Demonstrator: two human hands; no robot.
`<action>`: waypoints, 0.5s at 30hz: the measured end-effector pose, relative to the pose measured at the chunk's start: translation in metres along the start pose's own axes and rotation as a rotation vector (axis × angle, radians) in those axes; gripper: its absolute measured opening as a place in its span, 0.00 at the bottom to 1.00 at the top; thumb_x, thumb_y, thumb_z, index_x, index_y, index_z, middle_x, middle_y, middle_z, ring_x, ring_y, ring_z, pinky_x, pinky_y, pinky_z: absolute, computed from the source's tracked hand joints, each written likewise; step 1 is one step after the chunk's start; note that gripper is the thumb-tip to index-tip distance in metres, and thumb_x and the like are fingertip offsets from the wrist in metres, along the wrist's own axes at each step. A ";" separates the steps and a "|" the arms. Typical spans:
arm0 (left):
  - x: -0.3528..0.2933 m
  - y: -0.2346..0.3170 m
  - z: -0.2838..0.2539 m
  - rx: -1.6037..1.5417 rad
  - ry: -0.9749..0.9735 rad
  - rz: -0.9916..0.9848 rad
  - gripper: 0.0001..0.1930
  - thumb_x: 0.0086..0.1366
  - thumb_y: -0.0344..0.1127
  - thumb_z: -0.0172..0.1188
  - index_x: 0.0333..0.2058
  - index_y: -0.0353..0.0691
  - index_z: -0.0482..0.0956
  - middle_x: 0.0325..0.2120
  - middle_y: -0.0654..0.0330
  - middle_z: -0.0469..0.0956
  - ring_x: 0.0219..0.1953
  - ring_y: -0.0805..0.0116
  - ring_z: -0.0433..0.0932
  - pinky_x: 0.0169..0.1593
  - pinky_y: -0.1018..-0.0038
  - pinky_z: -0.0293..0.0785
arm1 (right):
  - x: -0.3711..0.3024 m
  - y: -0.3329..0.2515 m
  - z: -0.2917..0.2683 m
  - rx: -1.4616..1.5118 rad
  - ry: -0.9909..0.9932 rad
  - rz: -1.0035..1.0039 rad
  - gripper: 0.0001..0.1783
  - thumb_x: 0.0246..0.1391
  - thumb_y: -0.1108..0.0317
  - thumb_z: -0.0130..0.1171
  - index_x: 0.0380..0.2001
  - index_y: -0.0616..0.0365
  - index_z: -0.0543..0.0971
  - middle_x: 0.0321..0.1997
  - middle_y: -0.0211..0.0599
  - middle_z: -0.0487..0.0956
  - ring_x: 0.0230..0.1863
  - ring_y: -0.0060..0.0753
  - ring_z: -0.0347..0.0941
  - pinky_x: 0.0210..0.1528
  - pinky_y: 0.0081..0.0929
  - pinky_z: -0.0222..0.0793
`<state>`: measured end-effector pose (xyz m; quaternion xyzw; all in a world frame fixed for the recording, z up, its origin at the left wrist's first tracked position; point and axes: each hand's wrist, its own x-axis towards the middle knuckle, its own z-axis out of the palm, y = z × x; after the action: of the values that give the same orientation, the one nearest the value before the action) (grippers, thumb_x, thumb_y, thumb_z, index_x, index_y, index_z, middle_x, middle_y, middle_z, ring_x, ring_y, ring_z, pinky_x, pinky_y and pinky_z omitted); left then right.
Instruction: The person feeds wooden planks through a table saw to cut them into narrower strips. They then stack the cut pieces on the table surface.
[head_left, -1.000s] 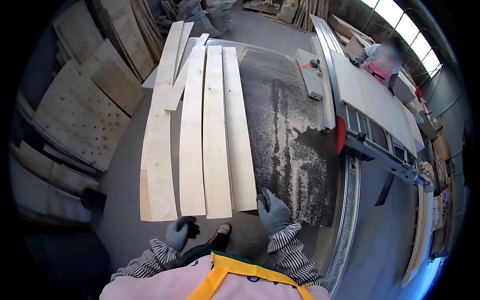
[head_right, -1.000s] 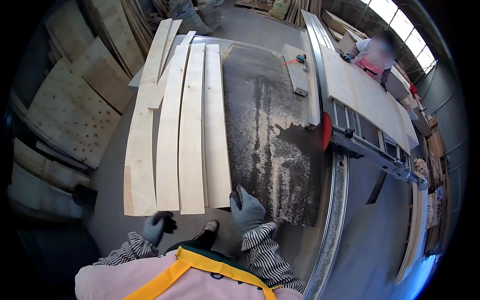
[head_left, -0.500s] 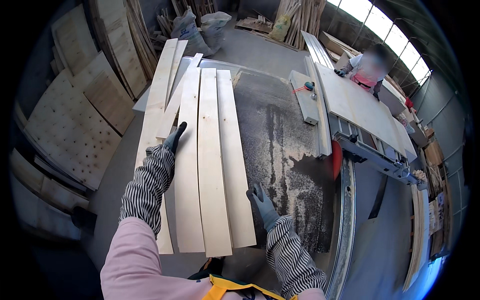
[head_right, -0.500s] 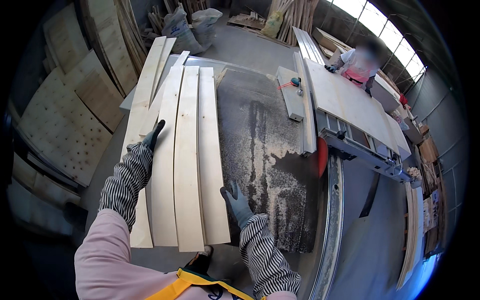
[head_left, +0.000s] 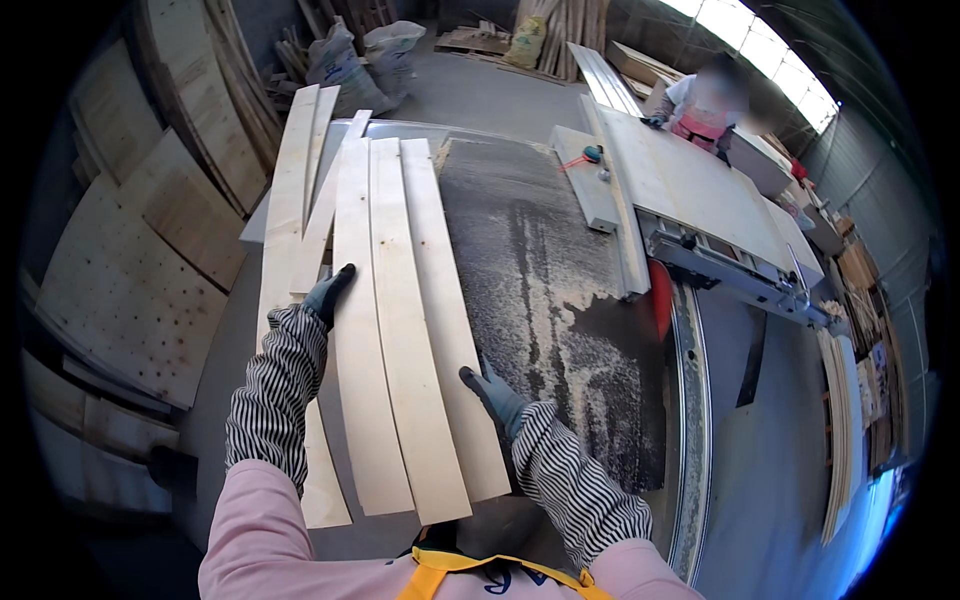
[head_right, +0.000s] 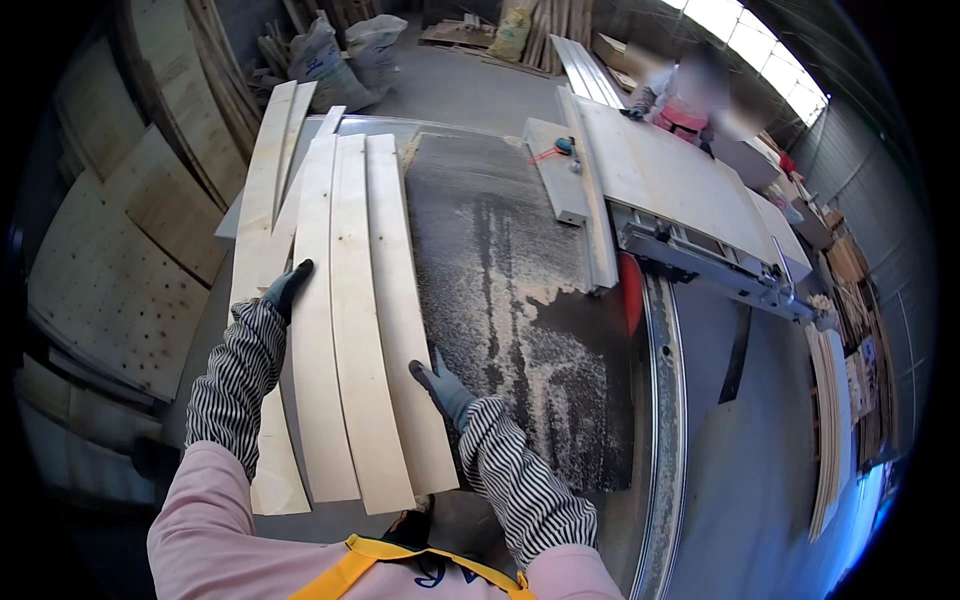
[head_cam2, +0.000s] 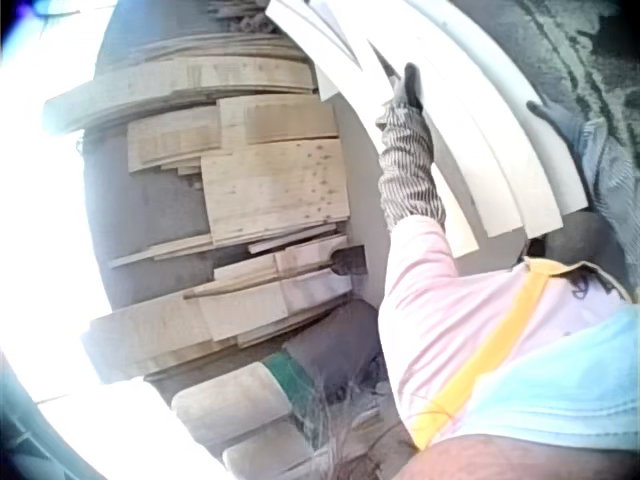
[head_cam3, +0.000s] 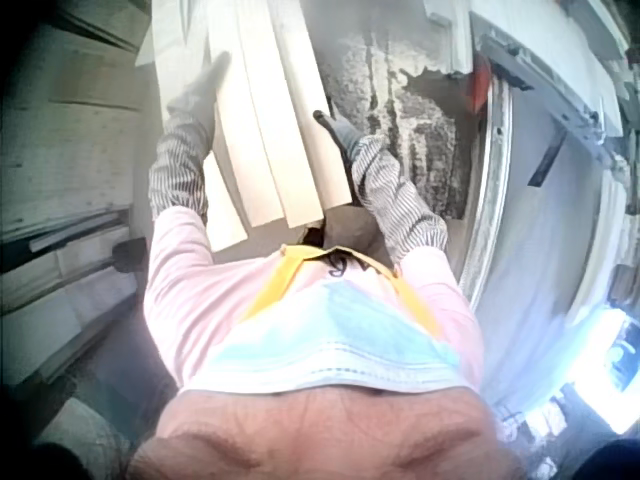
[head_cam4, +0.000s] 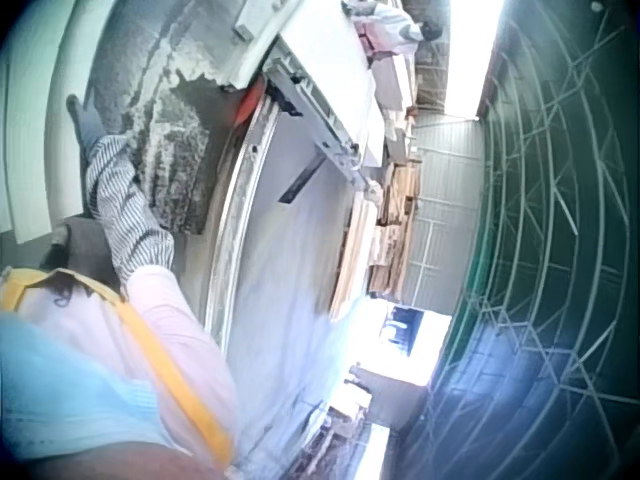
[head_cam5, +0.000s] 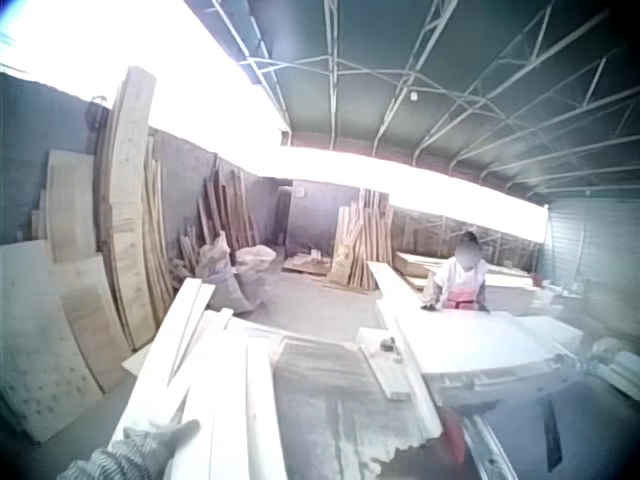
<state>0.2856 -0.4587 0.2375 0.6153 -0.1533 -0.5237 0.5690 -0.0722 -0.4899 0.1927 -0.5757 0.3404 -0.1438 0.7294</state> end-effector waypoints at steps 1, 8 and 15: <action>0.004 0.000 -0.001 -0.009 -0.019 -0.007 0.32 0.60 0.50 0.60 0.57 0.38 0.62 0.46 0.53 0.74 0.44 0.62 0.76 0.47 0.68 0.75 | 0.011 0.024 -0.003 -0.004 0.039 -0.057 0.50 0.52 0.39 0.53 0.66 0.62 0.48 0.60 0.47 0.67 0.58 0.38 0.63 0.58 0.27 0.58; -0.055 -0.003 0.021 0.448 0.163 0.102 0.38 0.60 0.54 0.59 0.59 0.34 0.55 0.43 0.53 0.74 0.38 0.63 0.76 0.40 0.67 0.75 | -0.073 0.027 -0.010 0.092 0.371 -0.130 0.30 0.60 0.63 0.49 0.61 0.65 0.57 0.58 0.43 0.68 0.61 0.30 0.62 0.60 0.21 0.56; -0.225 -0.108 -0.007 0.072 0.380 0.309 0.26 0.63 0.47 0.57 0.57 0.51 0.62 0.39 0.67 0.70 0.39 0.71 0.72 0.42 0.72 0.71 | -0.314 0.120 -0.042 0.347 0.522 0.069 0.22 0.61 0.65 0.50 0.55 0.66 0.67 0.50 0.38 0.75 0.49 0.27 0.71 0.53 0.22 0.67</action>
<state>0.1562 -0.2458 0.2492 0.6918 -0.1543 -0.2992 0.6388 -0.3497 -0.2965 0.1800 -0.3745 0.5060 -0.3177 0.7091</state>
